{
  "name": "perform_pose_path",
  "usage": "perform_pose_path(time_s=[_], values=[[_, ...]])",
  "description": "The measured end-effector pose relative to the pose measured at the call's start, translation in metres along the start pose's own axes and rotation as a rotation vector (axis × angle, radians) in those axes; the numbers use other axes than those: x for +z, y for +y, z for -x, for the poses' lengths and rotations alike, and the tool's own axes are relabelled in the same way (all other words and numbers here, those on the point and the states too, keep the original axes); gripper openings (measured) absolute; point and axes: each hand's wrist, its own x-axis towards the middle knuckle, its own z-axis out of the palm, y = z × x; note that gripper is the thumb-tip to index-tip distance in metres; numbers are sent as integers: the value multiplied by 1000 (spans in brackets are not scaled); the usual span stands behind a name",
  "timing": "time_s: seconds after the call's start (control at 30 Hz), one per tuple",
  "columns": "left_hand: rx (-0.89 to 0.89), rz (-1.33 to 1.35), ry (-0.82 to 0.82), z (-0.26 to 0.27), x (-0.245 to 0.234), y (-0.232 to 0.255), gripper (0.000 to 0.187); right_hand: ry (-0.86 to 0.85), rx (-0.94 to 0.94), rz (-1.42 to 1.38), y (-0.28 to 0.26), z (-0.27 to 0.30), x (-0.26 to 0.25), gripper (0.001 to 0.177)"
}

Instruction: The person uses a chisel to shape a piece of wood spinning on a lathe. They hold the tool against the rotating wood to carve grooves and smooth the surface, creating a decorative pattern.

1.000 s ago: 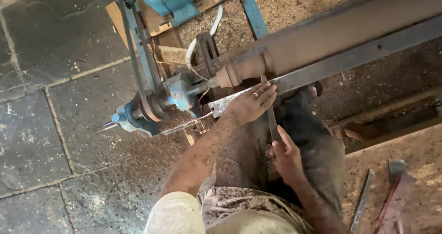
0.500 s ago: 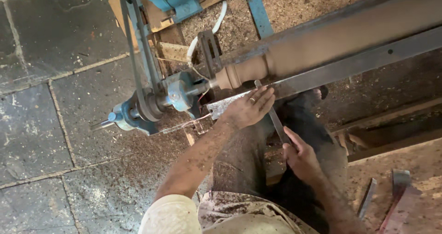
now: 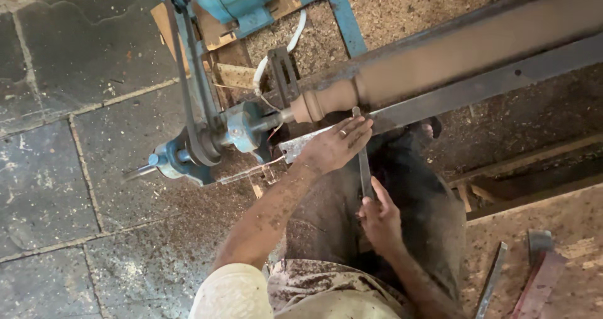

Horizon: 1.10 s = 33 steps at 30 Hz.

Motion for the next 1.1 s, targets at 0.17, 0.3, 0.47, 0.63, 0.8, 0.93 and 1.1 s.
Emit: perform_pose_path(time_s=[0.17,0.3,0.47,0.63,0.8,0.93,1.1], values=[[-15,30,-13,-1,-1,-1,53,-15,-51,-81,4,-1,4,57],[4,-35,-13,3,7,1,51,-53,-202,224,0,-4,-19,57],[-34,-72,4,8,14,3,47,-113,-146,259,-15,-9,-32,58],[-41,-53,63,9,17,2,46,-104,-81,330,-31,-9,-35,59],[-26,-108,28,11,14,1,46,-123,-22,348,-42,-9,-37,61],[-27,-94,35,11,16,1,45,-118,-32,365,-43,-11,-42,60],[-36,-86,67,12,22,0,43,-163,-74,395,-41,-21,-50,59]])
